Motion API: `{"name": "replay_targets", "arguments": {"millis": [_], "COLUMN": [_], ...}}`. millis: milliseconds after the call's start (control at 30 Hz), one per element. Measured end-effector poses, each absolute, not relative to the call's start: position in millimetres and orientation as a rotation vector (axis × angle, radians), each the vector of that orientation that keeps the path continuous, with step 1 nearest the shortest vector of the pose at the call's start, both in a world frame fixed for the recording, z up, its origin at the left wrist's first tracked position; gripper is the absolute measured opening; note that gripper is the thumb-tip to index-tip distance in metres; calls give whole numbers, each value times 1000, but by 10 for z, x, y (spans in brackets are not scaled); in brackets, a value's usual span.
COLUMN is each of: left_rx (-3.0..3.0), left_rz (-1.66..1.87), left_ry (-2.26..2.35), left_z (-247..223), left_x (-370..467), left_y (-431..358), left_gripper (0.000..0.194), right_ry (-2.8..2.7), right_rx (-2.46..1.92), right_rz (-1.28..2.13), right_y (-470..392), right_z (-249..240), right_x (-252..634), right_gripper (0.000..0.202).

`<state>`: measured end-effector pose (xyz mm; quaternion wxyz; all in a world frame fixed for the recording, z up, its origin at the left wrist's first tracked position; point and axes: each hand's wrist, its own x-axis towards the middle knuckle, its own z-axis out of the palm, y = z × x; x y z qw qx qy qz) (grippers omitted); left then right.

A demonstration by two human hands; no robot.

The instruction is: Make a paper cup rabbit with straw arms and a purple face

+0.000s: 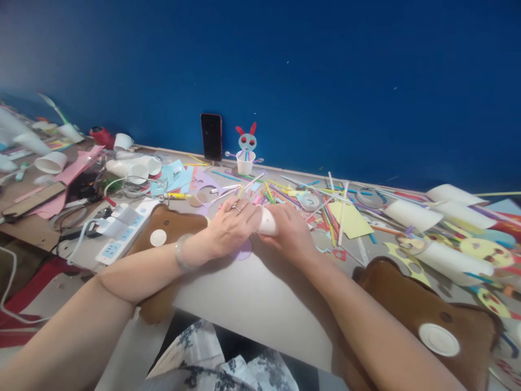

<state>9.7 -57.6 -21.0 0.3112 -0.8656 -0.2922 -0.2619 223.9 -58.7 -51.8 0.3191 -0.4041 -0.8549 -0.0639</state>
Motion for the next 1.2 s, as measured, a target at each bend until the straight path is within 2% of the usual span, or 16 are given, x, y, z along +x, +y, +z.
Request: {"name": "replay_targets", "arguments": {"millis": [533,900,1200], "left_rx": [-2272,-2149,-2396], "left_rz": [-1062,-1120,-990], "left_ry": [-710,-697,-737], "left_z": [-93,-72,-113], "left_x": [40,79,68], "left_y": [-647,-700,-722], "left_gripper": [19,18,13], "right_ry": [-2041,-1926,-1952], "right_rx": [-956,-919,-1022], "right_rz": [7,130,123], "right_y": [-696,-776,-865], "right_z": [-493,-515,-503], "right_x": [2212,2033,1980], "right_gripper": [54,48,47]}}
